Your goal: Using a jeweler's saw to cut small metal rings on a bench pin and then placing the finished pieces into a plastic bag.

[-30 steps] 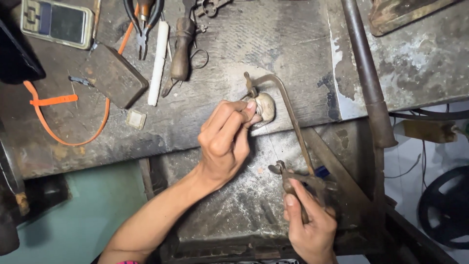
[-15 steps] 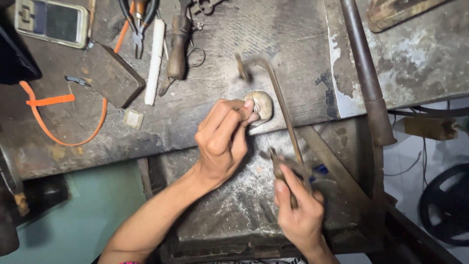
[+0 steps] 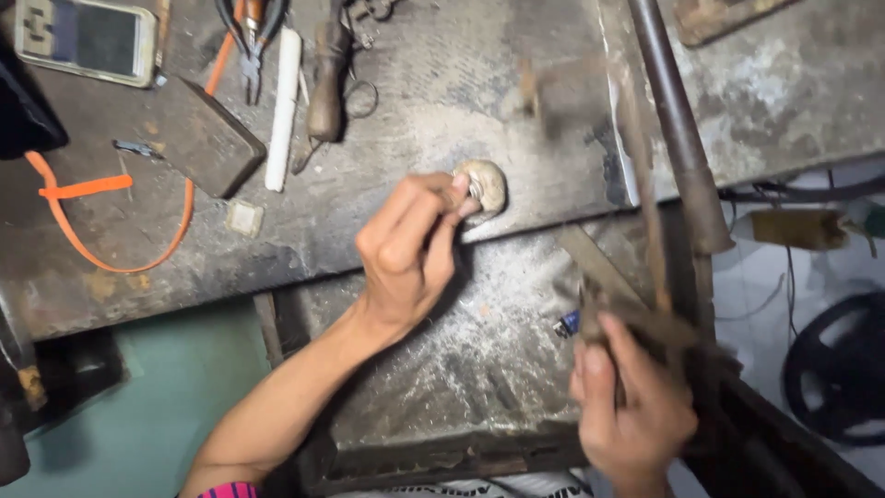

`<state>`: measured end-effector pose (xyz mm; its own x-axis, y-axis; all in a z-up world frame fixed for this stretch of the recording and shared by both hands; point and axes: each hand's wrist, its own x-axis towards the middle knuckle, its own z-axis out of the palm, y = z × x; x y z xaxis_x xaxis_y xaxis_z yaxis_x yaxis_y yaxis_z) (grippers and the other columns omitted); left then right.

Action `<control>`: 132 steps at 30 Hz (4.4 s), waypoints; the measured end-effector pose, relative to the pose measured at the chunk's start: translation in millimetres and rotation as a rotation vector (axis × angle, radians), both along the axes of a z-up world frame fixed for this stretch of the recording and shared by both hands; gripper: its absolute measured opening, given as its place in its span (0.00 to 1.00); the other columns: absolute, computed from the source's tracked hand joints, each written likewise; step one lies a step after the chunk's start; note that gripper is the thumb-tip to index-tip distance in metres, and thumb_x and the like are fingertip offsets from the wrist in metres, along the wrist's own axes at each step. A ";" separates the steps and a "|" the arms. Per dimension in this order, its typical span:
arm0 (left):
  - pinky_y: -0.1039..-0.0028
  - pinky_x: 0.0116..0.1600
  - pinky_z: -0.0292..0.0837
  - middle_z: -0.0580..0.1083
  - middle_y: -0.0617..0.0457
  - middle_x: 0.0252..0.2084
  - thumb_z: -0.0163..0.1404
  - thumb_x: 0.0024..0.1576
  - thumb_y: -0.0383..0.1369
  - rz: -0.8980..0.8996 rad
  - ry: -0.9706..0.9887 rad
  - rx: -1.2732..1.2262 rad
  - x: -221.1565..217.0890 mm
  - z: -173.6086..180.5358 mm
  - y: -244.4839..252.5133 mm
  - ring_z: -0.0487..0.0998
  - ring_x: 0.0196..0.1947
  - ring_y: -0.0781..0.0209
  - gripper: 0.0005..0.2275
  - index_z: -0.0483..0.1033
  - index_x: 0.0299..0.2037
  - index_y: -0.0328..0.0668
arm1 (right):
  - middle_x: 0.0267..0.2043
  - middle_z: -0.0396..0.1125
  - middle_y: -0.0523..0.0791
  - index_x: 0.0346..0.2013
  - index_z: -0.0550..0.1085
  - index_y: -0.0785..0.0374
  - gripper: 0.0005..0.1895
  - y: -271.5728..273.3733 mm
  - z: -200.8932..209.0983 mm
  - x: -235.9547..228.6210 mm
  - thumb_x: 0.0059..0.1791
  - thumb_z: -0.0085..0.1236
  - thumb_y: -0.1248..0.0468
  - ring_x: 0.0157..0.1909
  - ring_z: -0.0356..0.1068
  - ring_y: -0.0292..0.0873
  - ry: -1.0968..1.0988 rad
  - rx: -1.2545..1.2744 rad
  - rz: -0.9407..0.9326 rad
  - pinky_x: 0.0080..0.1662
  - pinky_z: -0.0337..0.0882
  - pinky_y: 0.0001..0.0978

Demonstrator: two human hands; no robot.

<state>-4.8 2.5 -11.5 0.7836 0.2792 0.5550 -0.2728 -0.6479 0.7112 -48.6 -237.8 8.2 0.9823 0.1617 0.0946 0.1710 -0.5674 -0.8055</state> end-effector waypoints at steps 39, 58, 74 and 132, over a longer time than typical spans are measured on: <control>0.76 0.55 0.85 0.77 0.35 0.50 0.55 0.59 0.16 -0.163 0.144 -0.601 -27.7 31.5 11.2 0.85 0.44 0.54 0.15 0.68 0.55 0.27 | 0.43 0.73 0.61 0.63 0.62 0.76 0.31 95.0 12.0 94.8 0.48 0.64 0.79 0.41 0.77 0.45 -0.052 0.406 0.391 0.42 0.81 0.28; 0.76 0.56 0.85 0.78 0.34 0.49 0.57 0.58 0.17 -0.191 0.163 -0.558 -26.8 31.6 11.1 0.86 0.44 0.54 0.19 0.65 0.58 0.26 | 0.41 0.76 0.56 0.56 0.67 0.81 0.26 91.7 14.5 97.2 0.47 0.67 0.76 0.39 0.78 0.42 -0.083 0.288 0.422 0.43 0.82 0.26; 0.75 0.56 0.84 0.78 0.35 0.49 0.56 0.59 0.18 -0.229 0.196 -0.616 -26.4 26.7 12.5 0.84 0.46 0.54 0.18 0.66 0.57 0.25 | 0.39 0.75 0.56 0.60 0.65 0.80 0.30 90.5 6.0 97.6 0.47 0.68 0.76 0.35 0.77 0.42 -0.085 0.351 0.425 0.42 0.81 0.25; 0.80 0.26 0.53 0.71 0.63 0.24 0.54 0.62 0.28 0.165 0.499 -0.289 -70.1 59.8 68.6 0.58 0.21 0.74 0.05 0.81 0.45 0.40 | 0.48 0.76 0.54 0.48 0.75 0.73 0.13 -5.4 -74.4 -13.0 0.50 0.62 0.70 0.35 0.83 0.40 -0.231 0.208 0.366 0.31 0.85 0.10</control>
<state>-74.9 71.1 48.3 0.8637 0.5038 0.0141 0.2274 -0.4146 0.8811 -61.6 -243.3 -66.3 0.8140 0.4474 0.3705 0.5171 -0.2677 -0.8130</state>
